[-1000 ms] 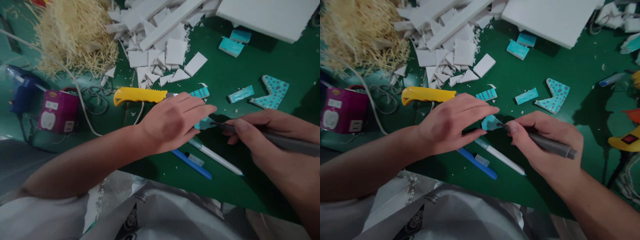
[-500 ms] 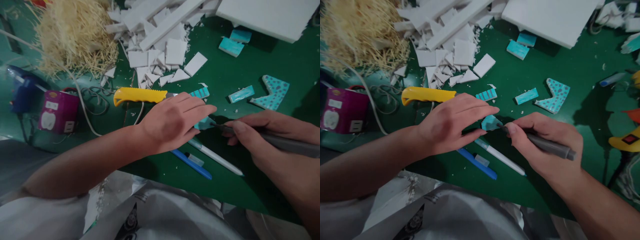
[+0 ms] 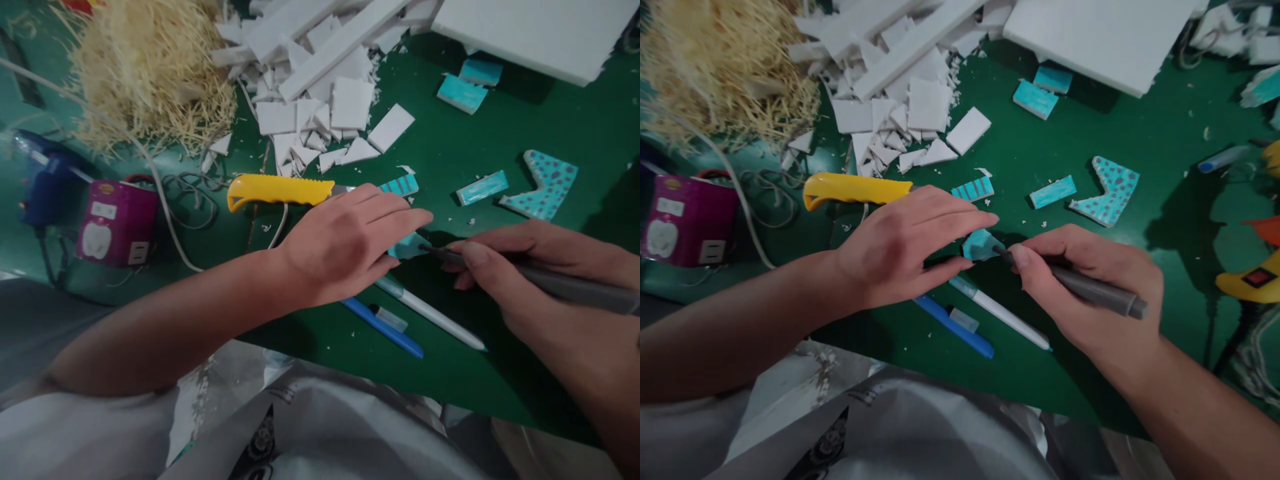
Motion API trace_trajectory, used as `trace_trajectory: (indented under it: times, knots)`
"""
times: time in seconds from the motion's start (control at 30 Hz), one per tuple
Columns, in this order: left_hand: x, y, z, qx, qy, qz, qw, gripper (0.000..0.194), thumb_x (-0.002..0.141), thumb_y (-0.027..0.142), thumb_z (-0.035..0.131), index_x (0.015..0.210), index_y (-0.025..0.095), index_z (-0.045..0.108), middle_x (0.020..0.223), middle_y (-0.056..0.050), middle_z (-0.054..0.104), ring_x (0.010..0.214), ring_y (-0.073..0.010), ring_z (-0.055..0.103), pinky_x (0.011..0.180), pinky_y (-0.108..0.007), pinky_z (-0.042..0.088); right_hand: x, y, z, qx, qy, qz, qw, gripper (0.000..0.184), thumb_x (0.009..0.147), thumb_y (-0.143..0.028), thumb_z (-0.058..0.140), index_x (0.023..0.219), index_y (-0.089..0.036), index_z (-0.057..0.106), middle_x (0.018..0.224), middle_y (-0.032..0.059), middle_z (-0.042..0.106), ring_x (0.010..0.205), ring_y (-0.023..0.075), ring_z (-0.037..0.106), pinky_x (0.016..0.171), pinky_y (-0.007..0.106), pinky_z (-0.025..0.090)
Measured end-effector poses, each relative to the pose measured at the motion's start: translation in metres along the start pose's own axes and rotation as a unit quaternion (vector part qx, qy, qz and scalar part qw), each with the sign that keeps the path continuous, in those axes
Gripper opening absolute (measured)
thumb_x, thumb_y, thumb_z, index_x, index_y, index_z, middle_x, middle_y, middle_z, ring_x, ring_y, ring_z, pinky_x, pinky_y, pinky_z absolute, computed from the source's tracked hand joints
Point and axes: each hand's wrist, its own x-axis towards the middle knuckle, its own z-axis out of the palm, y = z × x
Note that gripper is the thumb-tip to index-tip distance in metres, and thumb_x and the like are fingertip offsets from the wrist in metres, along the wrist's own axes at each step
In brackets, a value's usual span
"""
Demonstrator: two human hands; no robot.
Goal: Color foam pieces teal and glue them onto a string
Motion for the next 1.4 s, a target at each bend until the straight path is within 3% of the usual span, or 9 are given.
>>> trace_trajectory:
  times: [0.3,0.67,0.83,1.03,1.4]
  knots:
    - [-0.0001,0.0007,0.0002,-0.006,0.006,0.001,1.000,0.036,0.101,0.022,0.062,0.136,0.013,0.059,0.129,-0.011,0.073,0.117,-0.0241,0.069,0.102,-0.038,0.057,-0.0006,0.0000,0.0002,0.012,0.006,-0.017,1.000,0.012,0.089,-0.039,0.076,0.080,-0.032,0.077,0.062,-0.0057,0.072,0.047,0.0099,0.063,0.042,0.021,0.045]
    - [0.0005,0.0008,-0.0004,-0.001,-0.002,-0.002,1.000,0.037,0.102,0.022,0.061,0.138,0.015,0.058,0.128,-0.010,0.073,0.119,-0.0244,0.069,0.102,-0.037,0.057,0.0002,-0.0005,-0.0003,0.006,0.017,0.003,1.000,0.018,0.089,-0.042,0.075,0.077,-0.029,0.077,0.062,-0.0023,0.073,0.047,0.0135,0.065,0.040,0.024,0.049]
    - [-0.0005,0.0008,0.0006,-0.007,0.007,0.001,1.000,0.038,0.100,0.020,0.063,0.137,0.013,0.059,0.128,-0.011,0.073,0.118,-0.0255,0.069,0.101,-0.039,0.058,0.0006,0.0008,0.0002,-0.007,0.009,-0.030,0.999,0.013,0.090,-0.039,0.076,0.081,-0.030,0.077,0.063,-0.0044,0.072,0.046,0.0102,0.064,0.040,0.021,0.044]
    - [-0.0013,0.0008,-0.0003,-0.005,-0.005,-0.006,1.000,0.038,0.102,0.022,0.062,0.139,0.016,0.057,0.130,-0.010,0.073,0.120,-0.0246,0.069,0.103,-0.039,0.057,0.0004,0.0003,0.0011,-0.010,0.013,-0.006,1.000,0.014,0.089,-0.044,0.076,0.081,-0.032,0.077,0.063,-0.0045,0.072,0.047,0.0114,0.062,0.040,0.025,0.042]
    - [-0.0006,0.0003,0.0004,-0.007,0.009,0.006,1.000,0.037,0.101,0.021,0.063,0.137,0.012,0.059,0.128,-0.011,0.073,0.118,-0.0251,0.069,0.103,-0.038,0.056,-0.0011,-0.0010,0.0011,-0.012,0.015,-0.030,0.999,0.013,0.092,-0.037,0.075,0.080,-0.030,0.074,0.062,-0.0074,0.071,0.047,0.0085,0.062,0.042,0.022,0.042]
